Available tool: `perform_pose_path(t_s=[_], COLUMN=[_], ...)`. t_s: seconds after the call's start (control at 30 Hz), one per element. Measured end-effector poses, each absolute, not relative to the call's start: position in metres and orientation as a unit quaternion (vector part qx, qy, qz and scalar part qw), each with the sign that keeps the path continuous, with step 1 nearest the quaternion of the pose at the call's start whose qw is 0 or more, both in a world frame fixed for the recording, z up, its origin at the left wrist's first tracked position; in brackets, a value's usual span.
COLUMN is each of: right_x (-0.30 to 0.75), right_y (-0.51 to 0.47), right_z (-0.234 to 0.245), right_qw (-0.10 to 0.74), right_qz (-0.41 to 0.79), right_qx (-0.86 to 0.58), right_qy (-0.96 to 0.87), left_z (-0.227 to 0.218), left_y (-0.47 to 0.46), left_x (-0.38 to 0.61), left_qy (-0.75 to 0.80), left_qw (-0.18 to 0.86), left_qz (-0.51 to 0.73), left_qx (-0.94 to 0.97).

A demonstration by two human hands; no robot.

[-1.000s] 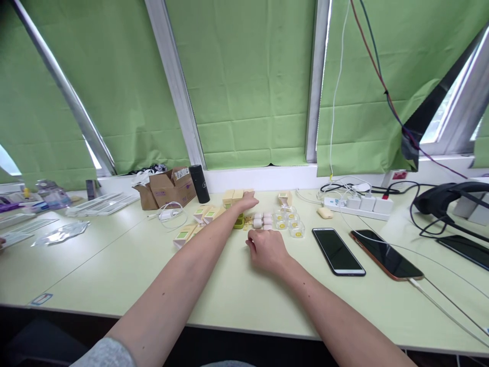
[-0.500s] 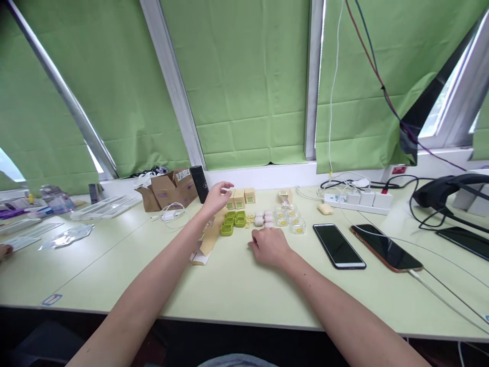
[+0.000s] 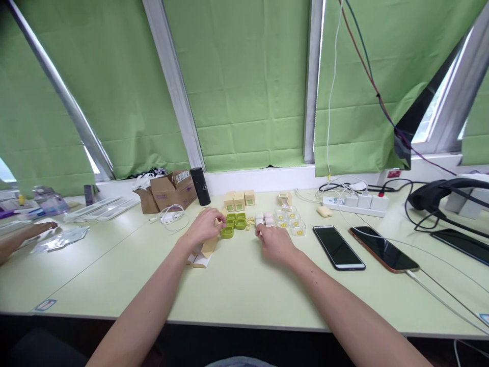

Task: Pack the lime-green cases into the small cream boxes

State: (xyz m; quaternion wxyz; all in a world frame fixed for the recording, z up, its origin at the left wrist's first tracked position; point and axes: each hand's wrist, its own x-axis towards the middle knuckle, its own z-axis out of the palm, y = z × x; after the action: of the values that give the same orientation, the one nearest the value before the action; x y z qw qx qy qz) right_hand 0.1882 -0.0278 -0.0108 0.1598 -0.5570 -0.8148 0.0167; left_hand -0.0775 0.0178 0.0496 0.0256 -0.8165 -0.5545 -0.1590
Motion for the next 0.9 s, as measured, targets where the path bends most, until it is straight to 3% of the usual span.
perform_pose_path(t_s=[0.37, 0.9], right_x=[0.189, 0.184], right_y=[-0.030, -0.034], right_z=[-0.008, -0.013], right_qw=[0.159, 0.144], right_qz=[0.033, 0.008], right_qx=[-0.566, -0.547], right_qy=[-0.808, -0.824], left_z=[0.035, 0.028], left_y=[0.021, 0.020], left_x=[-0.075, -0.067], left_qy=[-0.548, -0.530], left_qw=[0.082, 0.091], left_qz=[-0.073, -0.056], left_qx=[-0.829, -0.841])
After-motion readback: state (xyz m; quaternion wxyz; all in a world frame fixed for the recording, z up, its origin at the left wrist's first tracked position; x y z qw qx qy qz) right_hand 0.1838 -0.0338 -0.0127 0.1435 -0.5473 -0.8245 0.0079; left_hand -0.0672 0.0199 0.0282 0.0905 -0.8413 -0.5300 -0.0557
